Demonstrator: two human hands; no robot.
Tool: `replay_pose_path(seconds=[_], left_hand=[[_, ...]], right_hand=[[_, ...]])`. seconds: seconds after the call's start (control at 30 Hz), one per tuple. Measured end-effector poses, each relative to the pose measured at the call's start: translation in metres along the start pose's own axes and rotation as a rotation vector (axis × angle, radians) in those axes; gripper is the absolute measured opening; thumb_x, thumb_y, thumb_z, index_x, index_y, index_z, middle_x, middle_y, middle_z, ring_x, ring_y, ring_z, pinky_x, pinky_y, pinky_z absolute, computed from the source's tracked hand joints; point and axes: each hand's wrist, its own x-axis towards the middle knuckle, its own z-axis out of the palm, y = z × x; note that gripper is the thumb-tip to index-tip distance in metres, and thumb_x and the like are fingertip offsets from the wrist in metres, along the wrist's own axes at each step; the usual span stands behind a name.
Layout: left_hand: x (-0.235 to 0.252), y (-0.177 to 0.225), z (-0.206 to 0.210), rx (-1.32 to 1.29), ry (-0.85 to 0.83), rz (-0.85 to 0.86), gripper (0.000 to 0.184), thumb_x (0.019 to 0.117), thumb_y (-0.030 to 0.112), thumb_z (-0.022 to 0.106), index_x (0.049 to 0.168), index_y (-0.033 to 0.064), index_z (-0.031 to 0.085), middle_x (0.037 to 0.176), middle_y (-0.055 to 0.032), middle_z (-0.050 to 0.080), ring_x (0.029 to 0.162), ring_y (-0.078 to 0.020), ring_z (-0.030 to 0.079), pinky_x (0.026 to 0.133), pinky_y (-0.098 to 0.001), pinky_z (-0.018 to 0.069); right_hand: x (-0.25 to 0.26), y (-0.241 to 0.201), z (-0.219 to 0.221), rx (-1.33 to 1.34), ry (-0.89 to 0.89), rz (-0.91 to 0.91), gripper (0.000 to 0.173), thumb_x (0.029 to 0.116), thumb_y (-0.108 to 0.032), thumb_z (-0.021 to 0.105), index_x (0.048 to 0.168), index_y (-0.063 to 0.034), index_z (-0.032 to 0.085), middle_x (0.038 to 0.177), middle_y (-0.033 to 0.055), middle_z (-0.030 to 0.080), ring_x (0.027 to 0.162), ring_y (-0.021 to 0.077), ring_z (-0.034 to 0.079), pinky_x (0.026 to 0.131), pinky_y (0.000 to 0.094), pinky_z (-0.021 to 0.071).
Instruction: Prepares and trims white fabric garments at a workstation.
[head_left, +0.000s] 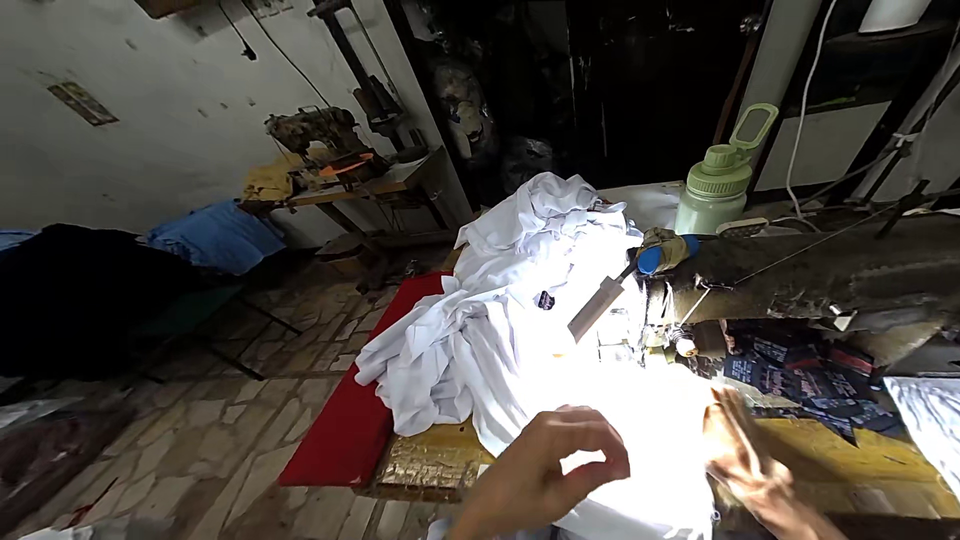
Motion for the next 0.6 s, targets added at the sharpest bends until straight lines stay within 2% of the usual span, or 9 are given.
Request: replay_pose_path(seconds=[0.07,0.1,0.13,0.2,0.27,0.33,0.4,0.5,0.6], left_hand=[[-0.008,-0.005,-0.02,-0.059,-0.098,-0.055,0.032,0.1058,0.026,0.054,0.099,0.001,0.073,0.096,-0.0065,0.074,0.095,-0.0069,0.067,0.089,-0.0256,0.0528],[-0.011,-0.011,-0.028,0.015,-0.067,-0.128,0.034,0.1062,0.026,0.051,0.1,0.0014,0.073,0.096,-0.0048,0.073,0.093,-0.0044,0.066,0.087,-0.0241,0.0535],[-0.011,-0.02,-0.032,0.127,0.003,-0.232,0.034,0.1062,0.025,0.049,0.1,0.0028,0.074,0.094,-0.0031,0.073,0.09,-0.0039,0.066,0.084,-0.0251,0.0537],[0.001,-0.043,-0.032,0.369,0.129,-0.474,0.029,0.1037,0.016,0.049,0.097,0.0023,0.074,0.089,-0.0073,0.071,0.086,-0.0147,0.067,0.082,-0.0359,0.0543],[0.02,-0.059,-0.022,0.508,0.135,-0.725,0.023,0.101,0.006,0.052,0.105,-0.0071,0.07,0.101,-0.0227,0.069,0.102,-0.0348,0.066,0.094,-0.0508,0.0498],[0.027,-0.069,0.001,0.497,0.167,-0.912,0.035,0.0984,0.009,0.06,0.127,-0.0118,0.061,0.128,-0.03,0.062,0.128,-0.0403,0.056,0.112,-0.0503,0.04],[0.025,-0.058,0.027,0.27,0.246,-1.143,0.056,0.1002,0.011,0.062,0.146,-0.0126,0.042,0.148,-0.0294,0.048,0.143,-0.0341,0.045,0.12,-0.0406,0.0316],[0.023,-0.047,0.05,-0.094,0.418,-1.29,0.037,0.1022,0.003,0.056,0.134,-0.016,0.052,0.137,-0.0298,0.056,0.129,-0.0289,0.054,0.111,-0.0345,0.0379],[0.01,-0.047,0.047,-0.251,0.578,-1.158,0.031,0.1037,0.0,0.051,0.131,-0.015,0.051,0.122,-0.0236,0.061,0.105,-0.015,0.06,0.095,-0.0243,0.0477]], right_hand=[[0.017,0.003,-0.018,-0.107,-0.078,0.118,0.028,0.0914,-0.019,0.058,0.102,0.0021,0.073,0.086,0.0184,0.072,0.076,0.0338,0.072,0.068,0.0529,0.0568],[0.021,0.01,-0.027,-0.206,-0.122,0.138,0.025,0.0927,-0.019,0.06,0.103,-0.0004,0.073,0.085,0.0185,0.071,0.072,0.037,0.071,0.061,0.0569,0.0558],[0.02,0.019,-0.034,-0.295,-0.14,0.159,0.022,0.0941,-0.017,0.063,0.106,-0.0009,0.072,0.089,0.0208,0.071,0.074,0.0411,0.071,0.061,0.0611,0.0545],[0.012,0.039,-0.042,-0.428,-0.098,0.128,0.018,0.0933,-0.011,0.066,0.105,0.0011,0.073,0.098,0.0251,0.07,0.091,0.0478,0.068,0.074,0.0681,0.0492],[0.007,0.047,-0.044,-0.422,-0.049,0.046,0.024,0.0923,-0.015,0.063,0.105,0.0015,0.074,0.108,0.025,0.07,0.108,0.0492,0.065,0.084,0.0691,0.0469],[0.001,0.036,-0.034,-0.321,-0.024,-0.003,0.032,0.0937,-0.027,0.056,0.101,-0.0035,0.077,0.103,0.0166,0.074,0.101,0.0385,0.069,0.082,0.0574,0.0539],[-0.012,0.022,-0.017,-0.166,-0.108,0.027,0.035,0.0915,-0.029,0.058,0.106,-0.0032,0.076,0.104,0.0145,0.074,0.098,0.0328,0.071,0.084,0.0519,0.0565],[-0.028,0.012,0.002,-0.025,-0.165,0.129,0.039,0.0911,-0.022,0.056,0.116,0.0028,0.073,0.116,0.022,0.071,0.107,0.0358,0.07,0.092,0.0504,0.0557],[-0.037,0.016,0.016,-0.005,-0.089,0.152,0.035,0.0943,-0.021,0.055,0.109,0.0054,0.074,0.112,0.023,0.072,0.104,0.0349,0.071,0.092,0.0455,0.0566]])
